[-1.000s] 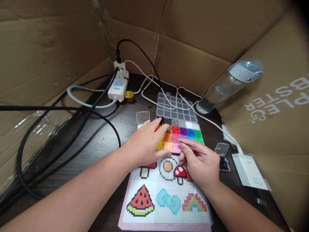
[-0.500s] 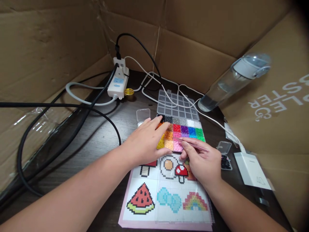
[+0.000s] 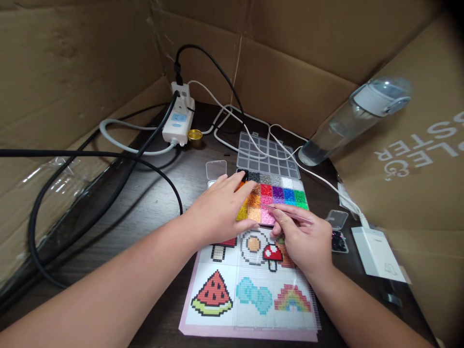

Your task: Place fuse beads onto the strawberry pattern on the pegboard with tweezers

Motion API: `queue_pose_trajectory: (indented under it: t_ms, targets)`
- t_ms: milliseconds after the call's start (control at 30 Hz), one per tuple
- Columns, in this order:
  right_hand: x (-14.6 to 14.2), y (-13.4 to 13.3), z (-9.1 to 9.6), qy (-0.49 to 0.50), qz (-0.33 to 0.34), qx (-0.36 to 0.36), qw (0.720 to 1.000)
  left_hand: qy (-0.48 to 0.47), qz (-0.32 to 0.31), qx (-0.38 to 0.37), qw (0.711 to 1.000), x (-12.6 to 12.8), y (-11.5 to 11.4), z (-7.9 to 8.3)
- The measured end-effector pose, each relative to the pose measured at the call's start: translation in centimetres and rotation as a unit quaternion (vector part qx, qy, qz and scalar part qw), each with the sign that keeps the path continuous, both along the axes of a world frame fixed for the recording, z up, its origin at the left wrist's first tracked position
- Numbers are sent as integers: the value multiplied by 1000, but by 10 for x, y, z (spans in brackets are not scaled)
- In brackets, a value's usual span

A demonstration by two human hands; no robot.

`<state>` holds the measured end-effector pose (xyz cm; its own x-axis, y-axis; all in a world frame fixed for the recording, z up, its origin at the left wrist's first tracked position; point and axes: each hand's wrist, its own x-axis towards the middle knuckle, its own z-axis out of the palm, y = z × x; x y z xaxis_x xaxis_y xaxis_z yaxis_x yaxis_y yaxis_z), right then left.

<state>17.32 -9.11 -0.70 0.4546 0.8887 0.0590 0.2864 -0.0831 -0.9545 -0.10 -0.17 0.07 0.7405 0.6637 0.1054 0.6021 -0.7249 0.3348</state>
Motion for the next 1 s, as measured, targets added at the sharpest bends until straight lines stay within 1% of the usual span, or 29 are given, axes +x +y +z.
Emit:
queue_pose_trajectory:
  t_ms: [267, 400, 500, 567, 667, 767, 833, 900, 1000]
  targets:
    - [2, -1, 2, 10, -7, 13, 1000, -2, -3, 4, 1000, -1, 0, 0]
    - [6, -7, 8, 15, -25, 26, 999, -3, -6, 4, 1000, -1, 0, -1]
    - [11, -18, 17, 17, -44, 58, 997, -2, -5, 2, 1000, 0, 1, -2]
    - [14, -30, 24, 8, -47, 75, 996, -2, -4, -1, 1000, 1, 1, -1]
    - [17, -55, 29, -4, -43, 53, 998, 1, -1, -10, 1000, 1, 1, 0]
    - [18, -81, 24, -4, -25, -6, 1000, 7, -4, -10, 1000, 1, 1, 1]
    - [17, -95, 17, -10, -18, -26, 999, 11, -5, -4, 1000, 1, 2, 1]
    - [17, -105, 10, -23, -14, -35, 999, 16, -3, 0, 1000, 2, 2, 1]
    - [15, -111, 2, -48, -12, -41, 998, 22, 1, 1, 1000, 3, 2, 1]
